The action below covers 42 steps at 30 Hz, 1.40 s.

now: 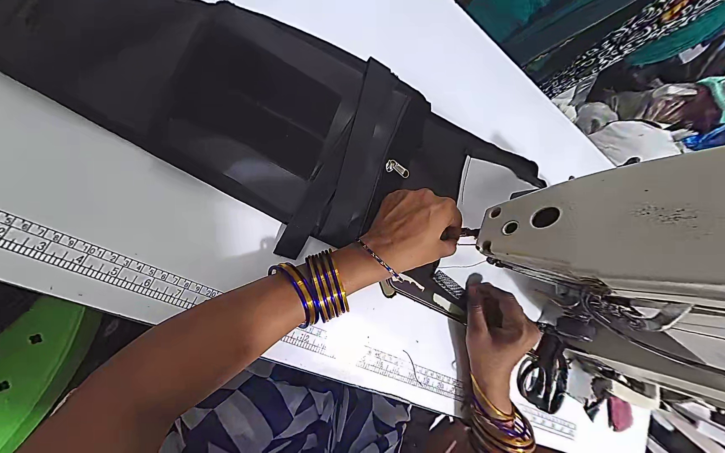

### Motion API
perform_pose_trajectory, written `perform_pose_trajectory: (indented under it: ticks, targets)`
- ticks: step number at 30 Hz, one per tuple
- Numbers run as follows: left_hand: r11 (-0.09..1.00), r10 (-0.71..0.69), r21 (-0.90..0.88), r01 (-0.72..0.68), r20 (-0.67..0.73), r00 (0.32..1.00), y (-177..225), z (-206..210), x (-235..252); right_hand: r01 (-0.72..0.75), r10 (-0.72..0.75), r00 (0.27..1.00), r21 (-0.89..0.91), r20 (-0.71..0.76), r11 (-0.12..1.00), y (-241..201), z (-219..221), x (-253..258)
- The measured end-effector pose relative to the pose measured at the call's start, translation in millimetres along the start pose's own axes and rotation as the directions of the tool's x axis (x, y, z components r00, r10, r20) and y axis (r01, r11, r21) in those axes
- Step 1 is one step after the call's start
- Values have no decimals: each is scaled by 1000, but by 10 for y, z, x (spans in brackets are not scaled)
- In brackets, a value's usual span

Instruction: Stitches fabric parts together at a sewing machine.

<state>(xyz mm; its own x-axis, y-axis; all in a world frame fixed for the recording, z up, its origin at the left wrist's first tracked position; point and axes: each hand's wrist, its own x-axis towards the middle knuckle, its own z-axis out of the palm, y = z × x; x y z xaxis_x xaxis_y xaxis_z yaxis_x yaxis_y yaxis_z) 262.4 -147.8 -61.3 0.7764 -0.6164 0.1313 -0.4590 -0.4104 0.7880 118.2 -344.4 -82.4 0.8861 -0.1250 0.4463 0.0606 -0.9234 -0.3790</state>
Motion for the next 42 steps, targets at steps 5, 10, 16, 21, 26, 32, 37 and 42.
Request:
perform_pose_trajectory:
  ticks: [5,10,16,21,26,32,37,42]
  targets:
    - [1000,-11,4,11,12,1000,4,-8,10,-6,6,1000,21,5,1000,10,-8,0]
    - [1000,3,0,-3,17,1000,9,-10,5,-20,19,1000,73,9,997,20,0,-6]
    - [1000,23,-5,-23,20,1000,2,-6,5,-20,20,1000,72,6,997,29,2,-8]
    - [1000,12,5,-12,24,1000,10,-10,6,-16,16,1000,75,7,997,25,3,-4]
    - [1000,4,25,-5,46,999,15,-11,11,-26,25,1000,61,9,998,31,4,-10]
    - [1000,7,22,-8,42,999,12,-10,18,-24,23,1000,69,16,997,20,-2,-2]
    - [1000,-2,3,2,43,999,17,-20,15,-26,25,1000,57,13,998,19,-3,-3]
    - [1000,6,19,-7,44,999,15,-10,11,-29,28,999,60,16,998,25,0,0]
